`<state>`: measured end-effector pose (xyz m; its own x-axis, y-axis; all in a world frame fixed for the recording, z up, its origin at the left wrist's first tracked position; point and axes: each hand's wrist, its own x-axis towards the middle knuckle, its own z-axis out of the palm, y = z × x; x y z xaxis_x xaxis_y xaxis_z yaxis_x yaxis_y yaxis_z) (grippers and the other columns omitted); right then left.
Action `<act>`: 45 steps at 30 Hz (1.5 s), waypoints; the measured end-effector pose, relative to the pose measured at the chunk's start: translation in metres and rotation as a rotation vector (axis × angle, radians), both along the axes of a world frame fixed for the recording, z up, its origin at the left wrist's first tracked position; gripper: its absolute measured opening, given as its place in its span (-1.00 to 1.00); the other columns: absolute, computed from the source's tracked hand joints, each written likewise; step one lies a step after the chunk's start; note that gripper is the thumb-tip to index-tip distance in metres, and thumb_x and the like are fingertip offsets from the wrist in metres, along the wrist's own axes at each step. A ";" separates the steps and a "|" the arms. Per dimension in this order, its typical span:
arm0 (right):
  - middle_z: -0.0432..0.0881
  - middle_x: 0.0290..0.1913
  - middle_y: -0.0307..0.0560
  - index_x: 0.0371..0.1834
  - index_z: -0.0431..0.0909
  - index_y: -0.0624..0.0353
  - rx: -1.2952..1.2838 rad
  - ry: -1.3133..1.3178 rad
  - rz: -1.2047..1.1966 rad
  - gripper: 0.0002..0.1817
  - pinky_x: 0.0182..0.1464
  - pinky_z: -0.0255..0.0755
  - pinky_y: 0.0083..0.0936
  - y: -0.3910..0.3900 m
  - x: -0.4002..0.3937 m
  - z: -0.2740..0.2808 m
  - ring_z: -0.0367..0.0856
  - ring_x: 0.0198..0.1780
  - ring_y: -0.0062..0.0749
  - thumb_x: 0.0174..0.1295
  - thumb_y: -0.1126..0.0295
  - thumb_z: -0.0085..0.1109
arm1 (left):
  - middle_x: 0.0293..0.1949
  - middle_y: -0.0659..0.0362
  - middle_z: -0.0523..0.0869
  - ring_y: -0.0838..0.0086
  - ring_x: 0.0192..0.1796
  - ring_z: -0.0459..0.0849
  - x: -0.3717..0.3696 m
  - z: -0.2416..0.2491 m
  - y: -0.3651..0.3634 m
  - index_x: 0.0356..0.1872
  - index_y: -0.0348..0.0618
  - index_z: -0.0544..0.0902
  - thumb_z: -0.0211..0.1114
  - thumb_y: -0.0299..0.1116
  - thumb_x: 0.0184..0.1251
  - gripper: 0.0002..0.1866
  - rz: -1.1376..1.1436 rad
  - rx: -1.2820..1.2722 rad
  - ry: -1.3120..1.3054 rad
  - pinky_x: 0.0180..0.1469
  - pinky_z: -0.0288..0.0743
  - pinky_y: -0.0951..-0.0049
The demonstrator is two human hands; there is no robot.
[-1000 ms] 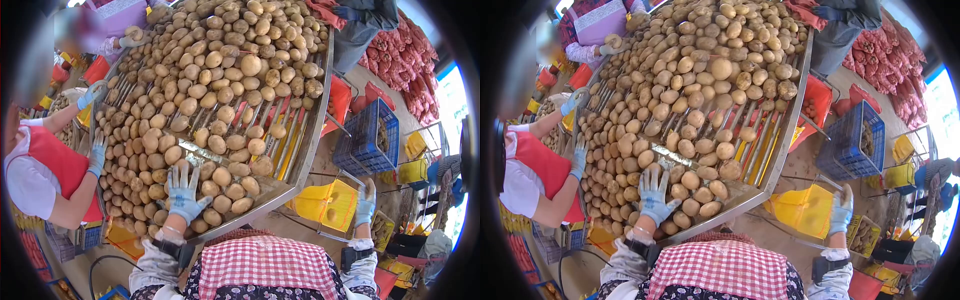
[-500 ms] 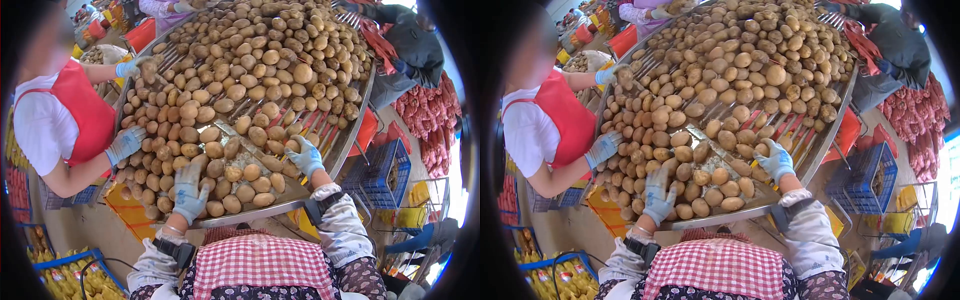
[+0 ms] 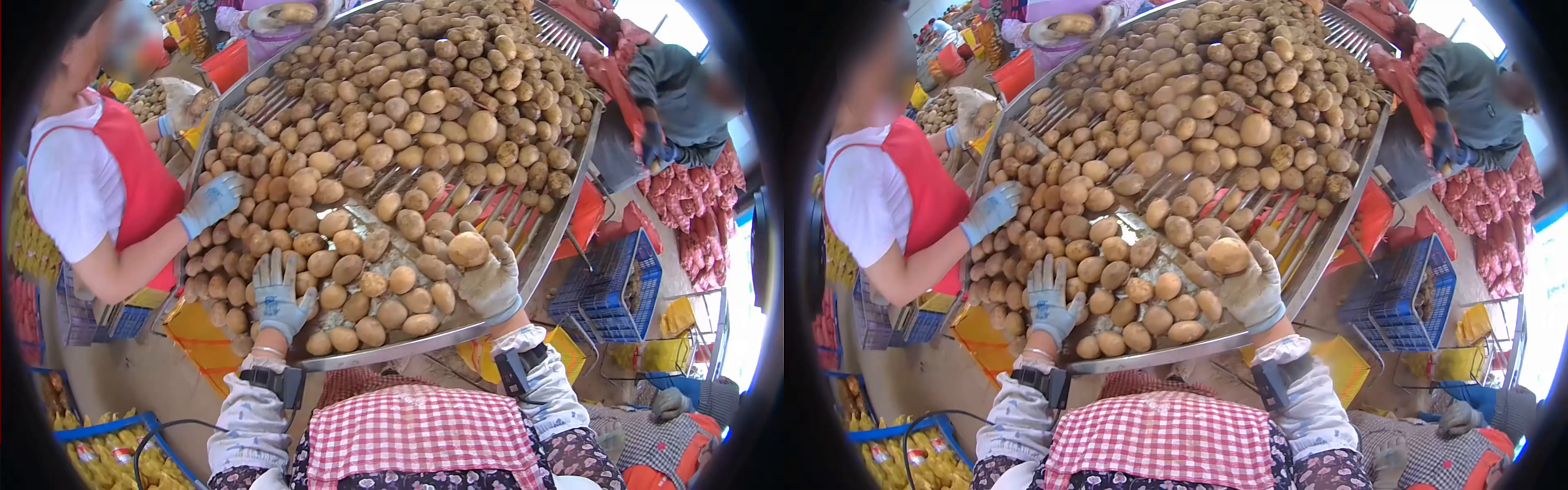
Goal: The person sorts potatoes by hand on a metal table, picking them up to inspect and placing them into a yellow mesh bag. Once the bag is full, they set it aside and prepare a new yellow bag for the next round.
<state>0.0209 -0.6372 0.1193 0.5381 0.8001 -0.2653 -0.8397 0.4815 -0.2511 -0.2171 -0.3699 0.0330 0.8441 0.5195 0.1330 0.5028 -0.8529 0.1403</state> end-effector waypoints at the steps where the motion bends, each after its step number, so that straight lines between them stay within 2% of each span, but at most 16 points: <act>1: 0.44 0.26 0.25 0.32 0.34 0.11 -0.076 -0.063 -0.011 -0.44 0.11 0.51 -0.09 0.000 -0.004 -0.006 0.53 0.17 0.14 0.34 0.04 0.01 | 0.49 -0.07 0.09 -0.07 0.51 0.00 -0.005 -0.005 0.000 0.45 -0.08 0.20 0.26 -0.05 0.11 -0.15 0.011 -0.011 -0.024 0.49 -0.16 -0.10; 8: 0.67 -0.28 -0.07 -0.08 0.54 0.10 -0.399 -0.164 -0.022 -0.71 -0.30 0.64 -0.32 -0.030 -0.016 -0.033 0.69 -0.29 -0.22 0.27 0.17 0.13 | 0.36 -0.13 0.33 -0.09 0.37 0.28 -0.072 0.013 -0.026 0.37 -0.17 0.31 0.23 -0.12 0.16 -0.27 -0.231 -0.215 -0.019 0.43 0.05 -0.03; 12: 0.64 -0.30 -0.06 -0.12 0.52 0.06 -0.567 -0.146 -0.118 -0.71 -0.47 0.58 -0.33 -0.027 -0.031 -0.036 0.67 -0.33 -0.17 0.29 0.10 0.07 | 0.22 -0.12 0.50 -0.05 0.28 0.41 -0.108 0.019 -0.014 0.28 -0.23 0.43 0.17 -0.30 0.26 -0.46 -0.052 -0.257 -0.316 0.37 0.20 0.07; 17: 0.62 -0.40 -0.04 -0.29 0.48 0.01 -0.521 -0.046 -0.218 -0.63 -0.55 0.53 -0.34 -0.064 -0.038 -0.017 0.62 -0.47 -0.21 0.38 -0.04 -0.12 | 0.19 -0.15 0.51 -0.07 0.27 0.42 -0.138 0.000 0.016 0.25 -0.29 0.43 0.16 -0.26 0.28 -0.47 0.045 -0.194 -0.455 0.36 0.19 0.01; 21: 0.63 -0.37 -0.04 -0.33 0.50 0.05 -0.713 0.003 -0.617 -0.57 -0.54 0.50 -0.36 -0.161 -0.033 -0.010 0.59 -0.47 -0.21 0.37 -0.07 -0.14 | 0.21 -0.16 0.48 -0.09 0.29 0.39 -0.133 0.002 0.029 0.28 -0.29 0.39 0.16 -0.27 0.27 -0.44 -0.012 -0.225 -0.431 0.39 0.14 0.00; 23: 0.67 -0.30 -0.10 -0.16 0.55 0.15 -1.443 -0.305 -0.434 -0.60 -0.38 0.56 -0.45 -0.279 -0.006 -0.061 0.65 -0.35 -0.29 0.35 0.02 -0.02 | 0.22 -0.16 0.46 -0.11 0.29 0.38 -0.116 0.009 0.031 0.28 -0.27 0.39 0.18 -0.23 0.23 -0.41 -0.090 -0.278 -0.440 0.39 0.13 -0.01; 25: 0.67 -0.18 -0.04 -0.05 0.56 0.27 -2.604 -1.315 -0.947 -0.59 -0.07 0.55 -0.45 -0.286 -0.021 -0.076 0.65 -0.15 -0.23 0.32 0.11 0.09 | 0.30 -0.15 0.38 -0.08 0.37 0.28 -0.089 0.025 0.034 0.32 -0.22 0.35 0.26 -0.11 0.14 -0.29 -0.194 -0.315 -0.274 0.44 0.06 -0.01; 26: 0.67 -0.18 -0.04 -0.05 0.56 0.27 -2.597 -1.323 -0.945 -0.59 -0.07 0.55 -0.45 -0.278 -0.021 -0.078 0.65 -0.15 -0.23 0.32 0.11 0.09 | 0.39 -0.13 0.26 -0.05 0.45 0.15 -0.077 0.020 0.030 0.38 -0.15 0.30 0.25 -0.02 0.15 -0.22 -0.220 -0.323 -0.179 0.48 -0.08 -0.04; 28: 0.64 -0.06 0.11 -0.07 0.59 0.30 -1.808 -1.278 -0.731 -0.62 0.17 0.41 -0.22 -0.191 -0.059 -0.040 0.58 0.04 -0.02 0.21 0.20 0.19 | 0.40 -0.14 0.24 -0.07 0.46 0.13 -0.045 0.027 0.016 0.39 -0.13 0.28 0.23 0.01 0.16 -0.21 -0.336 -0.271 -0.145 0.48 -0.10 -0.05; 31: 0.64 -0.09 0.17 -0.09 0.62 0.17 -1.745 -2.041 -0.305 -0.70 0.08 0.45 -0.19 -0.069 -0.098 0.000 0.60 -0.03 0.03 0.10 0.34 0.23 | 0.42 -0.13 0.20 -0.09 0.47 0.09 -0.004 0.012 0.011 0.42 -0.08 0.25 0.20 0.08 0.18 -0.19 -0.467 -0.179 -0.097 0.48 -0.16 -0.07; 32: 0.64 -0.07 0.13 -0.11 0.63 0.11 -1.585 -1.941 -0.095 -0.70 0.02 0.46 -0.17 -0.044 -0.099 -0.002 0.62 -0.09 0.01 0.10 0.27 0.23 | 0.44 -0.11 0.18 -0.09 0.48 0.06 0.008 0.007 0.008 0.44 -0.04 0.23 0.18 0.12 0.18 -0.17 -0.465 -0.144 -0.068 0.49 -0.20 -0.08; 35: 0.61 0.00 0.08 0.04 0.56 0.10 -1.758 -1.890 0.640 -0.62 0.00 0.46 -0.16 0.017 -0.112 -0.020 0.62 -0.11 -0.01 0.20 0.18 0.15 | 0.44 -0.08 0.18 -0.08 0.49 0.04 0.020 0.012 0.012 0.42 -0.04 0.28 0.19 0.05 0.20 -0.24 -0.379 -0.140 -0.078 0.49 -0.20 -0.07; 38: 0.62 -0.12 0.05 0.07 0.53 0.13 -1.224 -1.992 0.322 -0.62 0.01 0.46 -0.18 0.024 -0.101 -0.035 0.61 -0.10 -0.02 0.24 0.20 0.13 | 0.40 -0.09 0.24 -0.05 0.46 0.11 -0.006 0.013 0.022 0.35 -0.05 0.36 0.20 0.00 0.19 -0.30 -0.363 -0.107 -0.036 0.47 -0.14 -0.07; 41: 0.65 -0.13 0.10 0.01 0.57 0.14 -1.172 -1.848 -0.067 -0.66 0.00 0.49 -0.21 0.006 -0.084 -0.023 0.63 -0.09 0.00 0.19 0.26 0.18 | 0.34 -0.09 0.34 0.00 0.39 0.25 -0.044 0.019 0.033 0.29 -0.09 0.43 0.20 -0.03 0.19 -0.36 -0.354 -0.121 0.038 0.42 0.02 -0.02; 43: 0.65 -0.09 0.11 0.02 0.57 0.18 -1.345 -1.845 -0.182 -0.61 0.04 0.48 -0.23 -0.008 -0.067 -0.012 0.62 -0.04 -0.01 0.17 0.21 0.23 | 0.29 -0.10 0.41 0.02 0.34 0.34 -0.050 0.033 0.033 0.26 -0.11 0.45 0.19 -0.05 0.20 -0.39 -0.349 -0.113 0.038 0.39 0.13 0.02; 45: 0.65 -0.07 0.15 0.08 0.53 0.20 -1.903 -1.698 0.137 -0.52 0.08 0.46 -0.21 -0.016 -0.058 -0.012 0.61 0.00 0.03 0.17 0.14 0.24 | 0.20 -0.12 0.50 0.05 0.23 0.48 -0.042 0.053 0.033 0.20 -0.17 0.49 0.17 -0.08 0.22 -0.44 -0.233 -0.283 0.252 0.28 0.32 0.09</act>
<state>-0.0367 -0.6537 0.1072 0.9190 0.3942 -0.0040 0.3785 -0.8852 -0.2704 -0.2591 -0.3372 0.0858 0.9307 0.2984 -0.2117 0.3504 -0.8932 0.2818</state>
